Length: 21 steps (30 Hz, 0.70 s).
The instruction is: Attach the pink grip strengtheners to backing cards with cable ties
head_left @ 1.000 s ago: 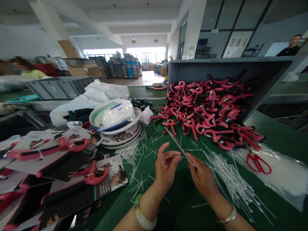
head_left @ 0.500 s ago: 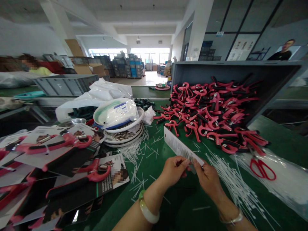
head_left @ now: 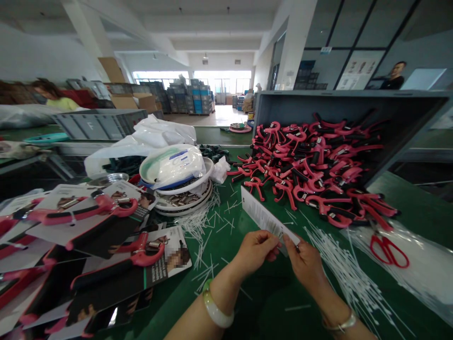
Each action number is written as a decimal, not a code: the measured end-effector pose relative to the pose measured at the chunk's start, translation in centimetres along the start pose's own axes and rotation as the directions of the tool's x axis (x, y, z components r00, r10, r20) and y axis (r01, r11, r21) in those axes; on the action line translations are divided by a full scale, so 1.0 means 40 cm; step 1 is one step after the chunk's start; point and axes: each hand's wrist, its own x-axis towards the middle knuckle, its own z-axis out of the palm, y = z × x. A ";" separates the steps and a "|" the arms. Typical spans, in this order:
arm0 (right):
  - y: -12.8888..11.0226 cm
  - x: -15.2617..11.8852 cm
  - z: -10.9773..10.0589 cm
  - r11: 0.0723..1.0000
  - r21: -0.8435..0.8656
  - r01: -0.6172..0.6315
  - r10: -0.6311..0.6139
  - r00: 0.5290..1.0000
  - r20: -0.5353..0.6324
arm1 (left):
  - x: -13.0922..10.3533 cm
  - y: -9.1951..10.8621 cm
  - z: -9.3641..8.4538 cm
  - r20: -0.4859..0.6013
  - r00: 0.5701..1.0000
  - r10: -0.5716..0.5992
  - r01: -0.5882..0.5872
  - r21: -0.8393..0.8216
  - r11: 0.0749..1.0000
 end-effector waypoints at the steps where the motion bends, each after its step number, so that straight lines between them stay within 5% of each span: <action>1: 0.002 -0.002 0.002 1.000 -0.012 0.028 -0.028 1.000 0.008 | 0.000 0.001 -0.001 0.004 1.000 0.008 -0.008 0.007 1.000; 5: 0.012 -0.014 0.015 0.972 -0.122 0.202 -0.202 0.979 0.012 | 0.006 -0.005 -0.003 -0.049 0.996 0.076 -0.075 0.015 0.997; 11: 0.001 -0.023 0.037 0.852 -0.334 0.404 -0.384 0.915 0.126 | -0.006 -0.020 0.001 -0.301 0.931 0.208 -0.246 -0.094 0.965; 15: -0.007 -0.025 0.057 0.778 -0.476 0.410 -0.345 0.912 0.222 | -0.028 -0.011 -0.026 -0.247 0.917 0.314 -0.255 0.241 0.936; 21: 0.018 -0.048 0.089 0.701 -0.540 0.467 -0.331 0.883 0.334 | -0.033 -0.007 -0.090 -0.115 0.961 0.250 -0.118 0.649 0.751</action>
